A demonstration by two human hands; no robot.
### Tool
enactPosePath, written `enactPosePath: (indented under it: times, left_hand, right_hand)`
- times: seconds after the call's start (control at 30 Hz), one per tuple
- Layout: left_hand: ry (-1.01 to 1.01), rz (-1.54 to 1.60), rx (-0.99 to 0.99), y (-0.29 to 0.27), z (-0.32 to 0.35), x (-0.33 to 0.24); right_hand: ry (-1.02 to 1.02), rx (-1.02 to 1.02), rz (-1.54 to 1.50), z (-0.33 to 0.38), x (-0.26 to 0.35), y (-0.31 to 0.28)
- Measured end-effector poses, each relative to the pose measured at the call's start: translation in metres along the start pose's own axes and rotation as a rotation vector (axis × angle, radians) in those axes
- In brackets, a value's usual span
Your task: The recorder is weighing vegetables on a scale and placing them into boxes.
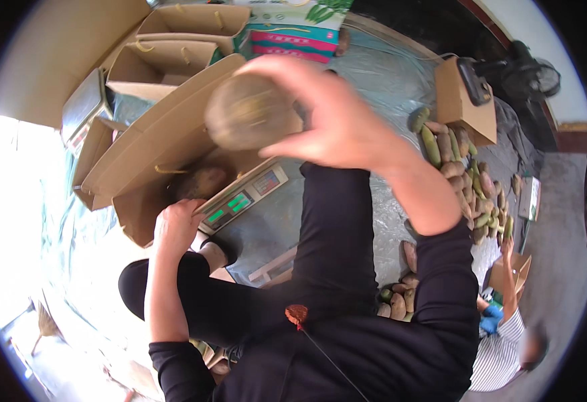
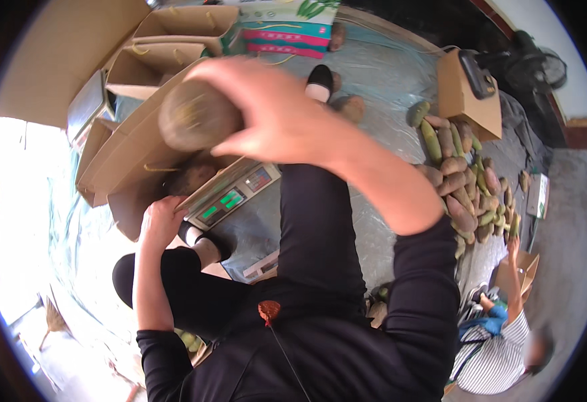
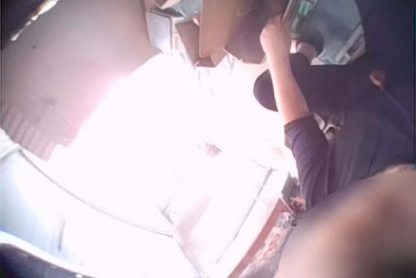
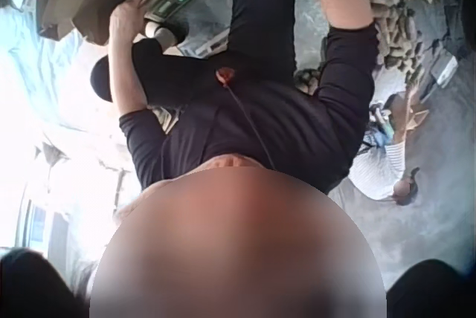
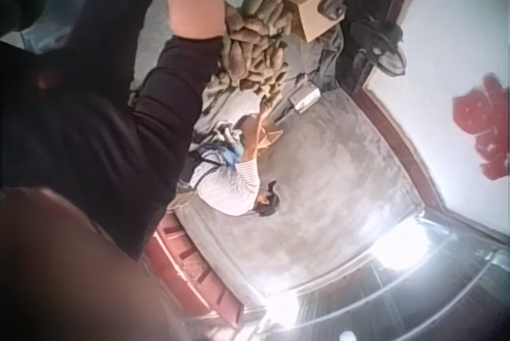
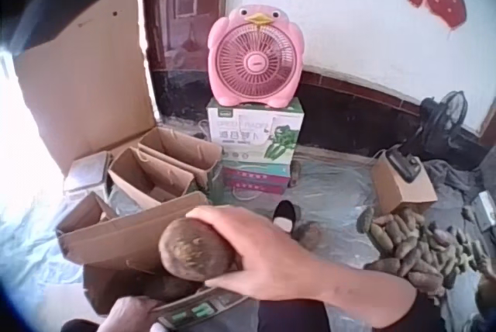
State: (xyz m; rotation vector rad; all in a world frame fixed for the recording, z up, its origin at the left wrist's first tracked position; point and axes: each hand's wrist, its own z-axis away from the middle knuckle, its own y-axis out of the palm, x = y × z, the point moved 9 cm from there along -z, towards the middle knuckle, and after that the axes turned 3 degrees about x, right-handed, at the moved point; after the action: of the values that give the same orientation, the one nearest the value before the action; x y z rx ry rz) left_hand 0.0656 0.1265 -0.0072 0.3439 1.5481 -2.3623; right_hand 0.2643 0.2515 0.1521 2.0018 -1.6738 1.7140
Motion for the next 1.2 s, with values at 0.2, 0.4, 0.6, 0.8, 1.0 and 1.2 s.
enactPosePath:
  times: [0.2, 0.4, 0.6, 0.8, 1.0, 1.2]
  left_hand:
    - [0.055, -0.090, 0.034, 0.010, -0.007, -0.003]
    - [0.016, -0.008, 0.069, 0.010, -0.003, -0.002]
    - [0.095, 0.023, 0.093, 0.015, -0.009, -0.011]
    - [0.102, 0.003, 0.068, 0.014, -0.006, -0.003]
    - [0.067, 0.056, 0.110, 0.020, -0.010, 0.001]
    - [0.015, 0.169, 0.079, 0.019, -0.011, 0.000]
  right_hand:
    - [0.341, 0.491, 0.232, -0.020, -0.059, 0.147]
    - [0.687, 0.948, 0.397, -0.003, -0.144, 0.247]
    - [0.945, 0.822, 0.465, 0.009, -0.200, 0.262]
    - [0.530, 0.677, 0.271, -0.023, -0.130, 0.237]
    - [0.157, 0.341, -0.057, -0.039, -0.059, 0.090]
    - [0.559, -0.272, -0.141, 0.086, -0.217, -0.047]
